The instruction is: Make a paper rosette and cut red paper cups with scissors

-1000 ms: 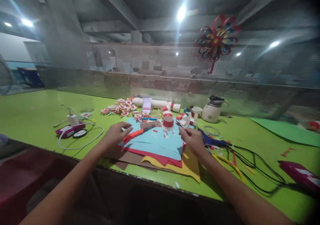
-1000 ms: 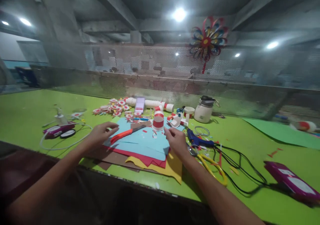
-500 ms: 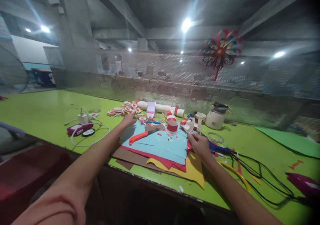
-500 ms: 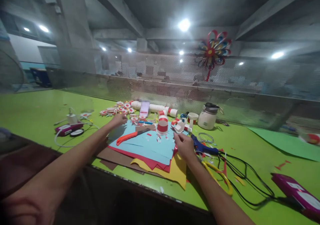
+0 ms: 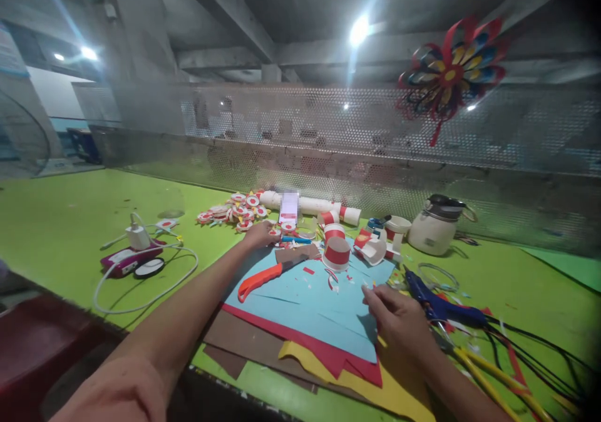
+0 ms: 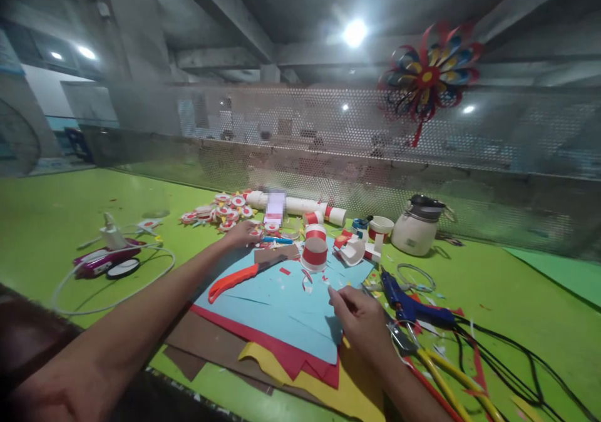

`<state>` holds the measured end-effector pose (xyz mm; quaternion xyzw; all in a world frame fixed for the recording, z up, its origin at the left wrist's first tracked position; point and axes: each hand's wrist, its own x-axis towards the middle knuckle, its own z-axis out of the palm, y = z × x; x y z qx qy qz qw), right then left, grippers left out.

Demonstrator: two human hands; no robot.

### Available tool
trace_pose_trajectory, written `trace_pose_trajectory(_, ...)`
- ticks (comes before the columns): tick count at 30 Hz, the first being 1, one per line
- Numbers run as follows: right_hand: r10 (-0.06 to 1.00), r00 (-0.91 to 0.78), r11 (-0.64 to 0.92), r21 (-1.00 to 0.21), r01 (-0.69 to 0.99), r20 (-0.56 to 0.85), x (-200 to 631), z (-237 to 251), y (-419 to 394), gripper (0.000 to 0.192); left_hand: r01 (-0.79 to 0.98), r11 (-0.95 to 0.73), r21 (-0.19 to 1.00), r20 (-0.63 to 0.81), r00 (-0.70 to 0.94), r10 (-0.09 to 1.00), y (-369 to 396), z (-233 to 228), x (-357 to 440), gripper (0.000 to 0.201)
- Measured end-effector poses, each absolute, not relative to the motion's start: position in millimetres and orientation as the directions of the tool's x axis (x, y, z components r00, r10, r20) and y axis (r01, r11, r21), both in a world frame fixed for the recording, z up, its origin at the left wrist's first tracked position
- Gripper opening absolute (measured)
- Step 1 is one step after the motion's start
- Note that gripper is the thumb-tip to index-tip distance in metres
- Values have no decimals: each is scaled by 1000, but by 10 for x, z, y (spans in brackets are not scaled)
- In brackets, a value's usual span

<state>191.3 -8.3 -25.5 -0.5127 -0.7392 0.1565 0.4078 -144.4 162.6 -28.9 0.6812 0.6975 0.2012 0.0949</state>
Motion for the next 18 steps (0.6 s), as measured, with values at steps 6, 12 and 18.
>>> trace_pose_trajectory(6, 891, -134, 414, -655, 632, 433, 1917, -257, -96, 39, 945, 38, 326, 109, -77, 991, 1469, -173, -1757, 35)
trace_pose_trajectory(12, 900, -132, 401, -670, 624, 416, 1915, -260, -103, 37, 958, 44, 284, 27, -54, 998, 1350, -113, -1876, 31)
trace_pose_trajectory(18, 893, -128, 409, -661, 630, 431, 1921, -260, -92, 40, 959, 30, 282, 60, -48, 997, 1394, -203, -1693, 33)
